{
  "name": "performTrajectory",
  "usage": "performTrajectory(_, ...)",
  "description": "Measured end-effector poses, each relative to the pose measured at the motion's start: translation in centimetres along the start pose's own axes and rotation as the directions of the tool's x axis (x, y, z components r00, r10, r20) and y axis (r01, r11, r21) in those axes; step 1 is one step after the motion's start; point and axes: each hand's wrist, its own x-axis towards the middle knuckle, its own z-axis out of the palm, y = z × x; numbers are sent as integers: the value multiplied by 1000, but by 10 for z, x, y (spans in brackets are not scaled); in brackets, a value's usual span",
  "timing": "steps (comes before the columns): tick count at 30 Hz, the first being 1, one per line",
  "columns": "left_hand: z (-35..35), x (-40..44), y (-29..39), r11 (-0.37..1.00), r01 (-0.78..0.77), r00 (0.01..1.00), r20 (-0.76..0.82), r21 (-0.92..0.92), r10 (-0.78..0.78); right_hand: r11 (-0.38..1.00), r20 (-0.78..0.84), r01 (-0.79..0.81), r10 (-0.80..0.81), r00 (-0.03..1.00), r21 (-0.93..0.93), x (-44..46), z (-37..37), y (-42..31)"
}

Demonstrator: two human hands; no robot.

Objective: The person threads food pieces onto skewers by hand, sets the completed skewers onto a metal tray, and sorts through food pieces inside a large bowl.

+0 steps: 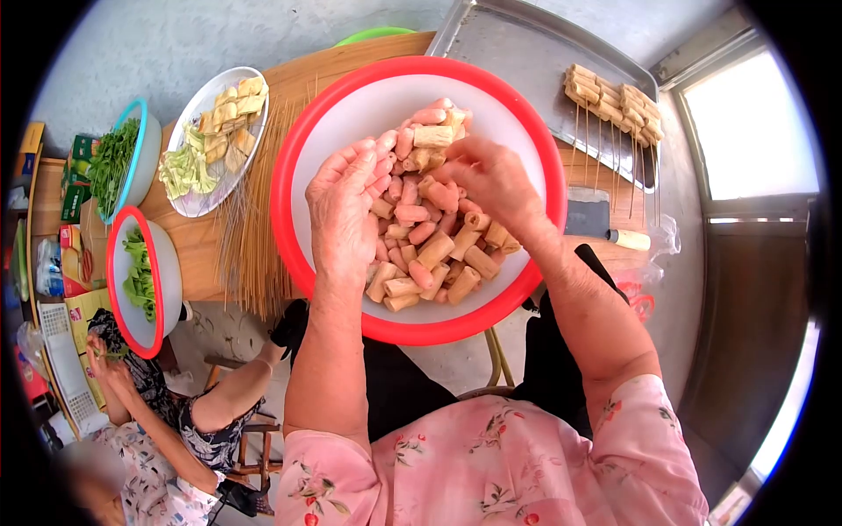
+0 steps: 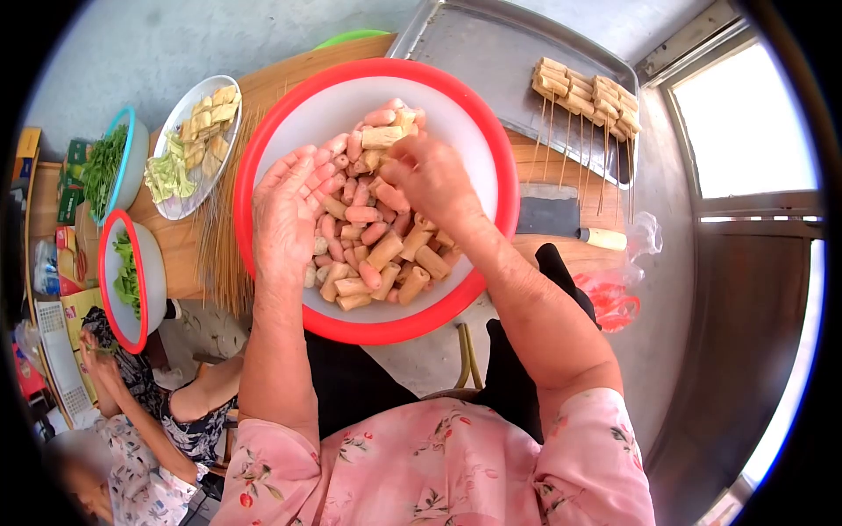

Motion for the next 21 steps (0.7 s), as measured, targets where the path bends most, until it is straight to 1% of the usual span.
performTrajectory(1, 0, 0, 0, 1000, -3, 1000, -3, -3, 3, 971, 52, -32, 46, 998, -239, -3, 9, 1)
performTrajectory(2, 0, -1, -2, 1000, 8, 1000, 20, 18, -9, 922, 25, 141, -141, 990, -361, -12, 13, -5)
performTrajectory(4, 0, -1, -3, 999, 17, 999, 38, 36, -18, 845, 60, 213, -212, 976, -491, -16, 26, 4)
performTrajectory(5, -1, 1, -5, 997, 22, 997, 70, 69, -27, 843, 62, 217, -214, 975, -492, -15, 29, 8)
performTrajectory(7, -6, 7, -10, 991, 26, 991, 130, 129, -43, 925, -23, 64, -79, 997, -374, -9, 28, 13)
performTrajectory(8, -5, 6, -9, 992, 20, 991, 129, 126, -37, 924, -21, 71, -85, 996, -376, -6, 22, 7)
performTrajectory(9, -2, 4, -10, 987, -16, 990, 143, 157, -6, 991, 28, -97, 100, 995, -93, -4, 11, -2)
performTrajectory(10, 1, 2, -10, 981, -53, 987, 159, 187, 23, 942, 129, -282, 262, 957, 182, -3, 3, -7)
performTrajectory(11, 7, -2, -5, 979, -14, 982, 189, 205, -26, 918, 125, -222, 191, 974, 328, -4, 1, -8)
performTrajectory(12, 8, -3, -5, 979, -19, 982, 190, 202, -21, 920, 124, -217, 186, 975, 325, -4, -2, -10)
performTrajectory(14, 9, -4, -8, 965, 20, 944, 313, 261, -105, 852, 162, -252, 198, 967, 459, -6, -8, -19)
performTrajectory(16, 14, -8, -6, 965, 37, 939, 322, 259, -122, 857, 184, -245, 179, 966, 452, -8, -8, -20)
performTrajectory(18, 20, -10, -5, 945, -20, 956, 283, 327, -78, 864, 181, -183, 109, 977, 469, -10, -4, -21)
performTrajectory(19, 22, -11, -3, 944, -20, 955, 286, 328, -80, 871, 144, -130, 69, 987, 474, -9, 1, -14)
performTrajectory(20, 25, -12, -1, 928, 33, 964, 235, 371, -128, 870, 141, -131, 72, 987, 475, -10, 2, -15)
performTrajectory(21, 26, -13, 0, 908, 86, 968, 180, 411, -173, 919, 104, -137, 105, 989, 370, -11, 2, -18)
